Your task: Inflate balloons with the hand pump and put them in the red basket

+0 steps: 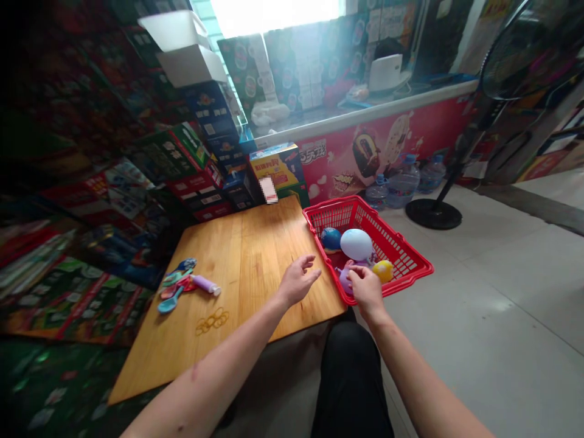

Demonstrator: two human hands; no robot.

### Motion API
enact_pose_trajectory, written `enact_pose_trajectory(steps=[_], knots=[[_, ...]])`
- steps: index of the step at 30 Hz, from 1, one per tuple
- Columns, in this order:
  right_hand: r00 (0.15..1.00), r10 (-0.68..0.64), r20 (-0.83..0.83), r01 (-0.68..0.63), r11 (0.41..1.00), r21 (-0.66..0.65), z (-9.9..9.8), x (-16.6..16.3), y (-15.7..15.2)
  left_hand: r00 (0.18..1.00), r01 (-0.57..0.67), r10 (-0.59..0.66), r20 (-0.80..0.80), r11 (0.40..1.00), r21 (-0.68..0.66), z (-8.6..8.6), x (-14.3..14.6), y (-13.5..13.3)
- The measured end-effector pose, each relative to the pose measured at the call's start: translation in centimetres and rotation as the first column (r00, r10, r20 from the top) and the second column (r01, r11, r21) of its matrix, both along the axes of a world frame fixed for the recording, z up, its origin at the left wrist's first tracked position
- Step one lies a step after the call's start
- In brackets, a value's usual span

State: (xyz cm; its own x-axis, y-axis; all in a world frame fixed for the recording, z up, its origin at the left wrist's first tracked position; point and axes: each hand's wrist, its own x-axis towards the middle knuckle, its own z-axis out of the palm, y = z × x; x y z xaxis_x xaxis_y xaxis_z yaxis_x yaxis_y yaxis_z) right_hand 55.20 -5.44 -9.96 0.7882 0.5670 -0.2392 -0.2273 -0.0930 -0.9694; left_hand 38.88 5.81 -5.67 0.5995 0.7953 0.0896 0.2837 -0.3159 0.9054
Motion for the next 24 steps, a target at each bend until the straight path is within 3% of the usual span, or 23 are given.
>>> enact_pose_trajectory(steps=[4,7,9,12,14,16,19,24], knots=[[0.960,0.168,0.225,-0.164,0.986,-0.037,0.4,-4.8,-2.5,0.999,-0.048,0.049,-0.014,0.998,0.050,0.5,-5.9,-2.7],[0.839,0.318,0.441,-0.277,0.948,-0.156,0.5,-8.2,-4.9,0.995,-0.087,0.092,-0.035,0.987,0.138,0.2,-11.7,-4.7],[0.695,0.421,0.583,-0.346,0.907,-0.242,0.6,-10.2,-6.5,0.992,-0.110,0.120,-0.051,0.979,0.172,-0.4,-16.1,-5.9],[0.385,0.541,0.748,-0.408,0.827,-0.388,0.8,-12.8,-8.2,0.978,-0.168,0.190,-0.083,0.961,0.219,-1.5,-23.2,-7.1],[0.195,0.579,0.791,-0.365,0.792,-0.490,0.8,-13.9,-8.7,0.957,-0.230,0.267,-0.116,0.938,0.260,-2.1,-28.1,-7.5],[0.078,0.598,0.797,-0.286,0.780,-0.557,0.9,-14.6,-8.8,0.923,-0.279,0.346,-0.170,0.904,0.324,-2.4,-33.0,-7.8],[0.019,0.613,0.790,-0.204,0.776,-0.597,0.9,-15.1,-8.5,0.835,-0.319,0.479,-0.270,0.822,0.472,-2.9,-40.3,-8.8],[-0.034,0.623,0.781,-0.142,0.771,-0.621,0.4,-15.3,-8.2,0.495,-0.258,0.694,-0.523,0.692,0.674,-4.8,-49.3,-12.4]])
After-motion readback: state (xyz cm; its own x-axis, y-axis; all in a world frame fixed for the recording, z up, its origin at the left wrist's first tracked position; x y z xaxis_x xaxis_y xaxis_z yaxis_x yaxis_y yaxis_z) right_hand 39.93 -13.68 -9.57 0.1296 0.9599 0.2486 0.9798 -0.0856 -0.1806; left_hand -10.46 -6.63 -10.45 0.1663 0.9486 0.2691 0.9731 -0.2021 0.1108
